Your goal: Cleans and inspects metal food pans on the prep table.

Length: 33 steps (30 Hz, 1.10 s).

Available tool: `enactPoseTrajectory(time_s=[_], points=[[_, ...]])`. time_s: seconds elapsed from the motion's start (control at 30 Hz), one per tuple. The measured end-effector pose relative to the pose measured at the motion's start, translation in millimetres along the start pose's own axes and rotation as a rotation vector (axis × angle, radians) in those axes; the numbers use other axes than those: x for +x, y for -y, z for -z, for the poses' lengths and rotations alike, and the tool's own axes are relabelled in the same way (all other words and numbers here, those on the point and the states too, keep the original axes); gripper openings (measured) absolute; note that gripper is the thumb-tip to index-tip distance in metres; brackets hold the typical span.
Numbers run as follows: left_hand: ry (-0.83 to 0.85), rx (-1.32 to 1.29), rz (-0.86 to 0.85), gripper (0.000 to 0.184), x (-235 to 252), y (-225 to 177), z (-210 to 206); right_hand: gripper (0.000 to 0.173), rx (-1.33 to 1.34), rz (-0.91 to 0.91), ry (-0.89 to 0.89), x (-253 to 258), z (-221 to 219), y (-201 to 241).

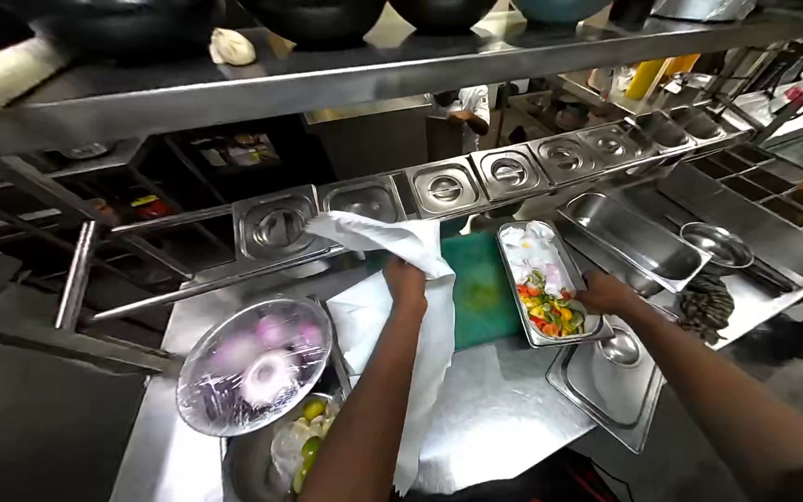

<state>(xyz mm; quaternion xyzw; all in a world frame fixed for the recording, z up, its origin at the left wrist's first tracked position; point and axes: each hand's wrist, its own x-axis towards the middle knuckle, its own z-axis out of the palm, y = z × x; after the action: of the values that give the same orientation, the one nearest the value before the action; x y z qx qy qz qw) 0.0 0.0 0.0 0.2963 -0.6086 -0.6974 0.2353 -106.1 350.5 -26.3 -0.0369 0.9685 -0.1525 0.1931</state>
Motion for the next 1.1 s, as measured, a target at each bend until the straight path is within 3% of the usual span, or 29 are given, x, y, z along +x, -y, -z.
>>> enactPoseTrajectory(time_s=[0.1, 0.17, 0.27, 0.33, 0.4, 0.47, 0.5, 0.53, 0.6, 0.7, 0.77, 0.87, 0.93, 1.0, 1.1], points=[[0.065, 0.389, 0.072, 0.036, 31.9, 15.6, 4.0, 0.065, -0.133, 0.068, -0.162, 8.8, 12.1, 36.7], [0.051, 0.409, 0.127, 0.040, 31.8, 7.6, 3.1, 0.059, -0.113, 0.263, -0.236, 40.8, 16.7, 54.6], [0.008, 0.345, 0.193, 0.053, 15.9, -20.4, 18.3, 0.056, -0.213, 0.443, -0.199, 93.1, 11.7, 74.0], [-0.024, 0.483, 0.024, 0.052, -12.5, -47.1, 37.0, 0.051, -0.307, 0.544, -0.167, 118.1, -2.6, 77.3], [-0.096, 0.646, -0.310, 0.051, -60.2, -66.8, 45.5, 0.050, -0.329, 0.578, -0.133, 132.1, -22.7, 76.6], [-0.053, 0.667, -0.656, 0.050, -111.1, -67.3, 21.9, 0.049, -0.246, 0.499, -0.100, 141.3, -29.4, 76.7], [0.026, 0.636, -0.711, 0.046, -133.1, -57.1, -1.2, 0.045, -0.220, 0.482, -0.068, 142.9, -26.1, 77.1], [0.121, 0.645, -0.680, 0.045, -146.8, -40.0, -25.2, 0.041, -0.245, 0.499, -0.030, 140.9, -19.8, 78.7], [0.266, 0.754, -0.461, 0.054, -142.5, 7.6, -67.9, 0.037, -0.338, 0.623, -0.027, 136.5, -3.2, 80.2], [0.232, 0.916, -0.223, 0.074, -115.3, 69.8, -103.4, 0.037, -0.271, 0.822, 0.012, 105.9, 26.5, 65.8], [0.279, 1.101, -0.130, 0.077, -108.2, 78.6, -111.2, 0.033, -0.236, 0.920, 0.048, 75.7, 34.8, 45.6], [0.458, 1.212, 0.064, 0.060, -104.2, 68.5, -112.7, 0.030, -0.227, 0.985, 0.158, 31.6, 14.8, 15.7], [0.529, 1.126, 0.137, 0.047, -97.7, 67.3, -110.8, 0.049, -0.246, 1.034, 0.124, 23.3, 1.5, 10.3], [0.514, 0.927, 0.163, 0.038, -95.9, 78.1, -106.0, 0.080, -0.275, 0.945, 0.097, 32.4, -5.9, 15.5], [0.350, 0.553, 0.197, 0.023, -103.5, 94.0, -106.4, 0.105, -0.245, 0.752, 0.331, 47.2, -13.1, 22.7]])
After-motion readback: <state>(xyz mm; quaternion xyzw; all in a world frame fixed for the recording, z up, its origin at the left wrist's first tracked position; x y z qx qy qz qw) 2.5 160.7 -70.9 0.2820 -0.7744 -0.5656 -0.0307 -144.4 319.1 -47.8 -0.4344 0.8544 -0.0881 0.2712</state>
